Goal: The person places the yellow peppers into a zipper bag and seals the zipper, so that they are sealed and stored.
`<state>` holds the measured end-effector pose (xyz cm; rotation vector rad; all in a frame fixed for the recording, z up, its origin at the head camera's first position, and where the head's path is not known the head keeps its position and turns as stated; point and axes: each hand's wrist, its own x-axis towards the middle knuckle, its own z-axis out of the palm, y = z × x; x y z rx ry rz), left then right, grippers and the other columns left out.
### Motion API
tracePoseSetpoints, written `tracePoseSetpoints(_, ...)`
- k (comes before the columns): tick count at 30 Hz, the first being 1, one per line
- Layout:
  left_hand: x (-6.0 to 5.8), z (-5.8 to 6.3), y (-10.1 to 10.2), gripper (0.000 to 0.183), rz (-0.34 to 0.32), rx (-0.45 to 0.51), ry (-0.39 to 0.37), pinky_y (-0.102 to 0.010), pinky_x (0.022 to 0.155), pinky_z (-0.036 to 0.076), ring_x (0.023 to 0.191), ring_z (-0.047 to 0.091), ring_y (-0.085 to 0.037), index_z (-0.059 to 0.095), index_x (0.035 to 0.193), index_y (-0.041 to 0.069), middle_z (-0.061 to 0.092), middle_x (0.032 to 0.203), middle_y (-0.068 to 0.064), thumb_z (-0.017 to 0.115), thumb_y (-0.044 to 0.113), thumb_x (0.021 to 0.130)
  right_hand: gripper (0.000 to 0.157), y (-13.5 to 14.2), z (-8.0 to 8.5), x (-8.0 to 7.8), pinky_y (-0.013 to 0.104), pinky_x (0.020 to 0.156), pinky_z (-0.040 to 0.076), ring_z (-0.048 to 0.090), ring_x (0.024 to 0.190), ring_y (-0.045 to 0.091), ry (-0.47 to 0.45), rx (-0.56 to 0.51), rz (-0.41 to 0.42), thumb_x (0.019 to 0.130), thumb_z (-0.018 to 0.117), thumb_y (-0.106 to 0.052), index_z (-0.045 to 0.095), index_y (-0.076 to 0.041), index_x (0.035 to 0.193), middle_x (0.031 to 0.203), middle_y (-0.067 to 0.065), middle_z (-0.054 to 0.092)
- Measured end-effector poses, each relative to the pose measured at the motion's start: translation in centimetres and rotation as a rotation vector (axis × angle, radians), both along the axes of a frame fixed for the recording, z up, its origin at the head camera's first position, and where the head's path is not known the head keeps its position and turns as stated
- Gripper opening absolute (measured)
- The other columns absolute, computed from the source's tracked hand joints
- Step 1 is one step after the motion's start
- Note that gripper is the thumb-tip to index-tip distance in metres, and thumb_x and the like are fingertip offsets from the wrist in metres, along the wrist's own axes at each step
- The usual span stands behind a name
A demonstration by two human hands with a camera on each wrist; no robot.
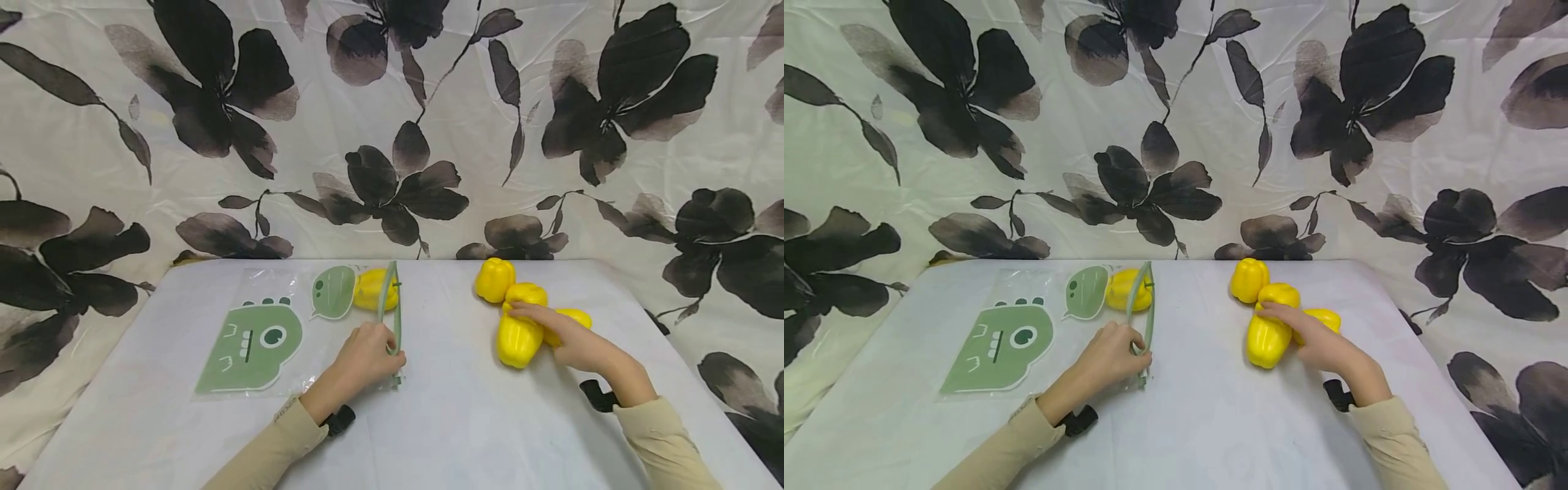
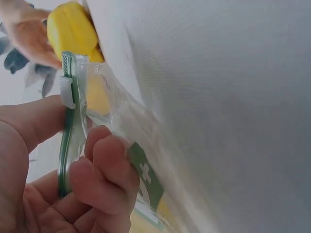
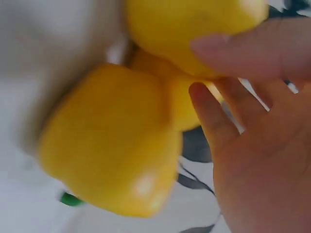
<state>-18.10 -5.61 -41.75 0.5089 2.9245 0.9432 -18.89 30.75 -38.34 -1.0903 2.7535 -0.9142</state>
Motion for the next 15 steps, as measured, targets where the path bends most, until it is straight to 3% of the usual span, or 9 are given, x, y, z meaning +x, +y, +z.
tracePoseSetpoints(5,-0.1,-0.4,-0.1,0.016,0.0,-0.003,-0.002,-0.024,0.052,0.048,0.053,0.054,-0.011,0.074,0.076,0.001,0.066,0.073,-0.008,0.075,0.017,0.078,0.084,-0.1,-1.7,0.1,0.009,0.106,0.018,0.043,0.13,0.038,0.063,0.036,-0.038,0.063,0.056,0.029,0.049,-0.002,0.141,0.141,0.017,0.051)
tracePoseSetpoints(8,-0.2,-0.4,-0.2,0.016,0.002,-0.002,-0.001,-0.024,0.053,0.048,0.054,0.054,-0.011,0.074,0.075,0.002,0.066,0.074,-0.008,0.075,0.017,0.078,0.08,-0.3,-1.8,0.3,0.027,0.107,0.032,0.048,0.124,0.035,0.05,0.063,-0.096,0.066,0.07,0.022,0.052,-0.006,0.139,0.138,0.013,0.054)
tracePoseSetpoints(11,-0.2,-0.4,-0.2,0.015,-0.004,0.005,-0.004,-0.024,0.052,0.048,0.053,0.054,-0.011,0.074,0.075,0.002,0.067,0.074,-0.008,0.075,0.017,0.079,0.076,-0.6,-1.6,0.5,0.046,0.097,0.039,0.049,0.116,0.033,0.023,0.082,-0.141,0.066,0.081,0.012,0.054,-0.007,0.135,0.133,0.011,0.057)
tracePoseSetpoints(15,-0.1,-0.3,-0.3,0.015,-0.003,0.002,-0.002,-0.023,0.052,0.047,0.053,0.054,-0.011,0.074,0.074,0.002,0.067,0.075,-0.008,0.075,0.017,0.079,0.079,-1.2,-1.5,0.7,0.055,0.096,0.039,0.048,0.117,0.035,-0.039,0.076,-0.157,0.065,0.089,0.0,0.054,-0.006,0.135,0.134,0.011,0.056)
